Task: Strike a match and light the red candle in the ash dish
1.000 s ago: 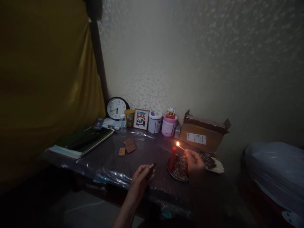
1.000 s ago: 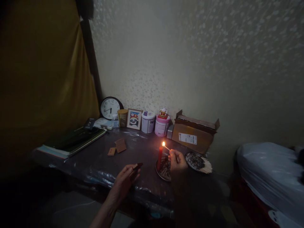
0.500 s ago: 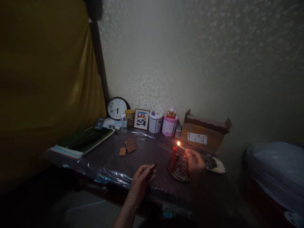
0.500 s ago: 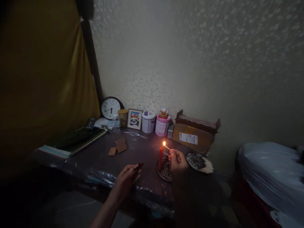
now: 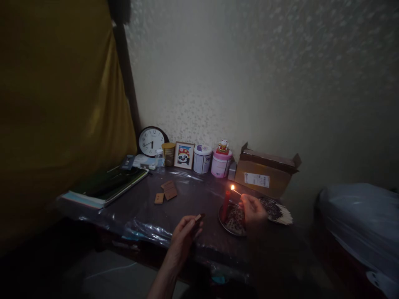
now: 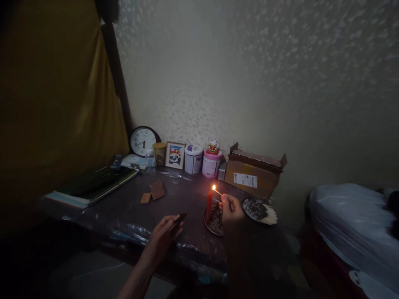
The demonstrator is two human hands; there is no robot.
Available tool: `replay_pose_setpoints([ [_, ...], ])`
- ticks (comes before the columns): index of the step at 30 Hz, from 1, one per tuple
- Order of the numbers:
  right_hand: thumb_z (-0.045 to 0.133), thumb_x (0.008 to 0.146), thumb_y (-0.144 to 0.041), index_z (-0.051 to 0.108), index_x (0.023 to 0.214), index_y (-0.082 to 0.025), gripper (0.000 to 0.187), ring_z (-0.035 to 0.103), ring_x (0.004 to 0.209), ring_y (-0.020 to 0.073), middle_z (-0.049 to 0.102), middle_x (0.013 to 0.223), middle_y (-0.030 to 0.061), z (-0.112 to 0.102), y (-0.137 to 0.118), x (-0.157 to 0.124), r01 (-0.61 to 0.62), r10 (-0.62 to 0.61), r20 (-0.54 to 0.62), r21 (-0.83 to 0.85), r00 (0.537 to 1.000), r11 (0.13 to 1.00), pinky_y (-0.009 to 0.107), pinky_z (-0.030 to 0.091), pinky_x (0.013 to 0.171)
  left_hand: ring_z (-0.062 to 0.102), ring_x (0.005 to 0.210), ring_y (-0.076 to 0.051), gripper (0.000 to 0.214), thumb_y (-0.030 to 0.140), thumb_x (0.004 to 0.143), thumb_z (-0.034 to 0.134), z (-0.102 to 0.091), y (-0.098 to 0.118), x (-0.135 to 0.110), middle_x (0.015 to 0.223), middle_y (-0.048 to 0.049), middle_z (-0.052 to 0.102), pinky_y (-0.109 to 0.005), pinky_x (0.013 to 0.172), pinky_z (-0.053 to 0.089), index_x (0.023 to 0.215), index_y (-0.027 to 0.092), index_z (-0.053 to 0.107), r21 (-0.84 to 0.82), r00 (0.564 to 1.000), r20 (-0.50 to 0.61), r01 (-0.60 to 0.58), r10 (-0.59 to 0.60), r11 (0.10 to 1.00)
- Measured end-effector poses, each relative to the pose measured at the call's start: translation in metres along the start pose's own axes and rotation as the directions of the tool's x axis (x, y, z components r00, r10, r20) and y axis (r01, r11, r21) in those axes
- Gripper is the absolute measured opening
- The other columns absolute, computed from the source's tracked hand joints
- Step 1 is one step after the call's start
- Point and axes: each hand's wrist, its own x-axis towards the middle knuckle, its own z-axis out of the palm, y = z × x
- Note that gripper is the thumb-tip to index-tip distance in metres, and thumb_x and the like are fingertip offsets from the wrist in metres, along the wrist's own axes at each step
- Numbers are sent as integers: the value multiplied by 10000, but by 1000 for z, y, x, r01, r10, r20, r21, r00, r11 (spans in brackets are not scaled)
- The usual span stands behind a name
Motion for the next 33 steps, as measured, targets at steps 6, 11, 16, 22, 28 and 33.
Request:
replay_pose_setpoints([
  [6,639,661,-384,633,760,-135,267,597,540,143,638,643,34,1,2,0,6,-6,1,-4,1000,1000,248,499,513,581,921,-198,184,314,717,697,0,0,1,1041,-85,645,-308,822,433,800,168,622,-4,1000,-18,21,-21,1000],
  [11,634,659,-380,630,755,-135,262,591,536,136,633,632,26,3,8,1,30,-31,17,15,999,999,253,504,522,576,945,-198,157,307,743,674,-2,-2,1,1045,-66,642,-314,848,424,818,178,625,-1,1000,-7,28,-28,1000],
  [16,619,667,-395,629,765,-143,270,597,537,137,639,633,23,6,13,2,28,-28,26,3,999,1000,260,504,532,579,938,-198,144,299,746,672,-4,-4,2,1051,-72,642,-315,841,429,810,178,625,-1,1000,3,25,-25,1000],
  [22,647,622,-383,630,737,-143,266,600,517,139,640,614,21,7,19,7,-34,32,49,33,998,999,254,503,505,579,943,-207,180,317,717,696,1,0,-2,1062,-85,642,-316,833,432,804,173,633,5,999,-20,29,-29,1000],
  [28,645,610,-393,630,739,-145,280,603,521,136,635,606,9,6,22,10,-79,78,49,21,996,997,257,508,518,580,941,-207,187,327,704,705,2,1,-2,1064,-83,647,-319,840,428,793,177,637,4,999,-24,34,-34,999],
  [33,642,617,-398,626,744,-149,280,601,514,138,637,608,11,8,22,8,-56,55,56,27,997,998,262,506,516,590,914,-204,180,318,704,707,2,1,-2,1024,-80,660,-311,821,434,785,174,637,-9,1000,-13,28,-29,1000],
])
